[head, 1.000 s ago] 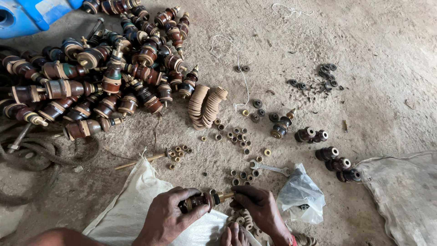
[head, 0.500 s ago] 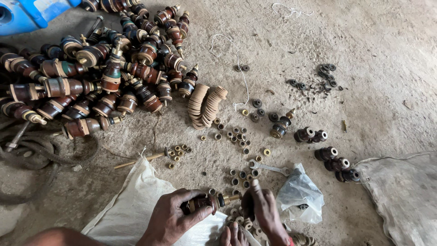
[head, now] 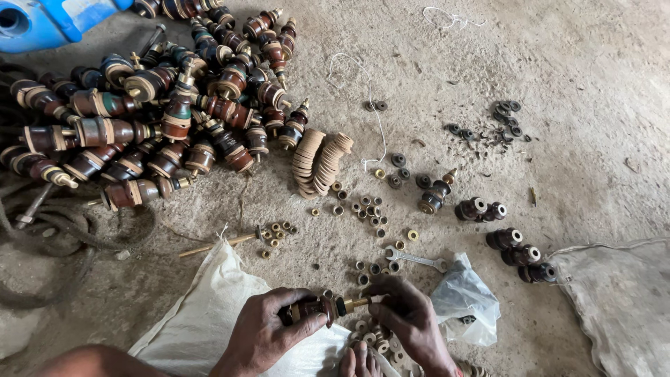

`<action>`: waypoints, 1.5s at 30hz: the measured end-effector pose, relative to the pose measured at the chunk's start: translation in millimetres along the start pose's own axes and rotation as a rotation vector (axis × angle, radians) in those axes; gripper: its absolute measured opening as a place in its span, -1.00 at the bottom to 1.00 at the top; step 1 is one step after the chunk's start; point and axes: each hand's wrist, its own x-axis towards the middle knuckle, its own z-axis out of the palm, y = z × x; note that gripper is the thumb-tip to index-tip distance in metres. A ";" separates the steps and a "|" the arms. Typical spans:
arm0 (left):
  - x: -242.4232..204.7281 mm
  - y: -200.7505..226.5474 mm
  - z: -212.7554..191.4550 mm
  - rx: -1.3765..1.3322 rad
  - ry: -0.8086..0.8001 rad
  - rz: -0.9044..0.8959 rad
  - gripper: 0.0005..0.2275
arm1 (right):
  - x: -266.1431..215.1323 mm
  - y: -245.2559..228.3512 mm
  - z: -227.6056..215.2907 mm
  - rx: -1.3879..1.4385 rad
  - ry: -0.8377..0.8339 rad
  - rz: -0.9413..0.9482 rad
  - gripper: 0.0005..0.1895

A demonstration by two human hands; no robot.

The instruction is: The person assembles small cylindrical components by hand, inserting brass rods and attaching washers and nuts. The person works on the floor, handling multiple parts and placing finished assemblies aside.

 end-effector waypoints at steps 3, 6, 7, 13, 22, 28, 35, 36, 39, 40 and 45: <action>0.5 -1.0 1.9 -0.006 -0.009 -0.011 -0.53 | -5.0 -2.7 -1.0 0.063 0.123 0.049 -0.53; 0.8 -1.6 -1.1 -0.021 0.011 0.072 -0.58 | -0.6 -9.7 3.8 -0.010 -0.057 -0.162 -0.54; -0.3 -2.2 -0.9 -0.019 0.015 0.040 -0.57 | -0.5 -10.3 5.7 -0.060 -0.169 -0.256 -0.48; 2.3 0.5 -1.6 0.007 0.017 -0.005 -0.57 | 0.4 -6.6 7.9 -0.046 0.127 0.022 -0.56; 2.7 0.8 -2.3 0.023 0.011 -0.012 -0.58 | 3.5 2.4 4.9 -0.056 -0.030 -0.133 -0.44; 2.8 -4.9 -1.3 -0.033 0.026 0.023 -0.60 | 1.4 -5.4 11.3 0.176 0.152 0.060 -0.51; 12.8 -22.0 2.9 -0.420 0.103 -0.143 -0.64 | 24.0 2.4 23.3 0.094 0.227 0.273 -0.54; 17.8 -22.4 -0.6 -0.563 0.151 -0.154 -0.64 | 28.6 5.8 21.6 0.105 0.231 0.258 -0.52; 46.0 -27.4 -39.5 -0.680 0.449 -0.404 -0.59 | 37.6 27.0 17.8 0.101 0.246 0.345 -0.60; 62.0 -28.9 -59.1 -0.650 0.571 -0.391 -0.60 | 41.1 35.9 16.4 0.087 0.262 0.398 -0.63; 140.8 -39.8 -212.4 0.217 0.814 -0.351 -0.53 | 48.5 79.7 -2.4 0.063 0.175 0.329 -0.65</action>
